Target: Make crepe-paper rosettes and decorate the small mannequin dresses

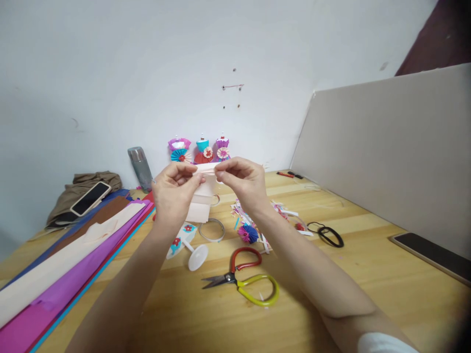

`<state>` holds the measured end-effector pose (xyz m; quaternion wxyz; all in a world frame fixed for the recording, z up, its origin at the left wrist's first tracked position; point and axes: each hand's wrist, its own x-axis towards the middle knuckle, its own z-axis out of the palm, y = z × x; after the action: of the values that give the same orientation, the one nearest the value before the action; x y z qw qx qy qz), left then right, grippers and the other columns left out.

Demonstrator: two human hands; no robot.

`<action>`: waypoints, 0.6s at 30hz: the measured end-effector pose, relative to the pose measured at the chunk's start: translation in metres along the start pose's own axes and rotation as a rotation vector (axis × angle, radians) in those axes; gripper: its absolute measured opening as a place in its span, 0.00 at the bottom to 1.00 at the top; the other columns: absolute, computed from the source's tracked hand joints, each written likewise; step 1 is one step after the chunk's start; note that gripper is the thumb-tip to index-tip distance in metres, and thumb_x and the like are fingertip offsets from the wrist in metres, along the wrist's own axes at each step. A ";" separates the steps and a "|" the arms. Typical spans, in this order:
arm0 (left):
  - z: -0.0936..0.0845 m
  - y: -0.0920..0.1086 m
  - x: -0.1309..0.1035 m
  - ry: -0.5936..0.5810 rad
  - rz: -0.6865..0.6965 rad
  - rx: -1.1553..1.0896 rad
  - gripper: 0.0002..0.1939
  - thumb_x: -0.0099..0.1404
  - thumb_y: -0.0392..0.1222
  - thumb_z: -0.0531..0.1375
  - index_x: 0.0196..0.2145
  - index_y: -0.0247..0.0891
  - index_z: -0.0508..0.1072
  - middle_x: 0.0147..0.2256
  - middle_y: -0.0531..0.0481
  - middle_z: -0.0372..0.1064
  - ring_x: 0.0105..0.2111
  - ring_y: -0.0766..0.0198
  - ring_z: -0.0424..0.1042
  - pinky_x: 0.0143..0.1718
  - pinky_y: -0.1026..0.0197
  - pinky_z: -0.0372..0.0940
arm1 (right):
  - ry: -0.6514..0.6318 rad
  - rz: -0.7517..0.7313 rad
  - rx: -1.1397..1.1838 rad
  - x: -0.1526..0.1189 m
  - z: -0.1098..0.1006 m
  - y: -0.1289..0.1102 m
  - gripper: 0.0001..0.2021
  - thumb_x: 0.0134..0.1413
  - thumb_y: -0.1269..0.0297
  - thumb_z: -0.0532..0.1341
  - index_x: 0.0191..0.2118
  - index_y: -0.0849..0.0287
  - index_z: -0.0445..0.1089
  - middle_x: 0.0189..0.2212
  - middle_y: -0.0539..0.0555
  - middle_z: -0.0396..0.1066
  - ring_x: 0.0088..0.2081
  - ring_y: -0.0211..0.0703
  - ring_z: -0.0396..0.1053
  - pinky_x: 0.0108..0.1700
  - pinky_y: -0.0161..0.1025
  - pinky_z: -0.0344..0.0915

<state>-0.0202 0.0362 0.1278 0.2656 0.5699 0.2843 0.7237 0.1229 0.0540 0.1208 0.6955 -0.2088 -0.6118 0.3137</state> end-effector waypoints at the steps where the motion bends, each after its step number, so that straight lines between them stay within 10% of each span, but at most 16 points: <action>1: 0.000 0.000 0.000 -0.003 0.012 0.022 0.10 0.48 0.36 0.69 0.28 0.37 0.73 0.26 0.55 0.73 0.26 0.67 0.75 0.32 0.64 0.72 | 0.004 0.003 -0.003 0.000 0.000 0.000 0.02 0.42 0.68 0.67 0.27 0.58 0.75 0.21 0.47 0.72 0.24 0.34 0.67 0.29 0.36 0.65; 18: 0.008 0.005 -0.010 -0.139 -0.099 -0.052 0.35 0.50 0.36 0.69 0.56 0.39 0.66 0.33 0.49 0.77 0.29 0.60 0.78 0.31 0.60 0.74 | 0.047 0.040 0.046 -0.001 0.002 -0.002 0.08 0.41 0.66 0.68 0.32 0.56 0.76 0.29 0.49 0.74 0.30 0.37 0.68 0.34 0.38 0.67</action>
<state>-0.0102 0.0269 0.1263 0.3348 0.5969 0.2739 0.6757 0.1208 0.0513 0.1215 0.7077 -0.2123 -0.5836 0.3367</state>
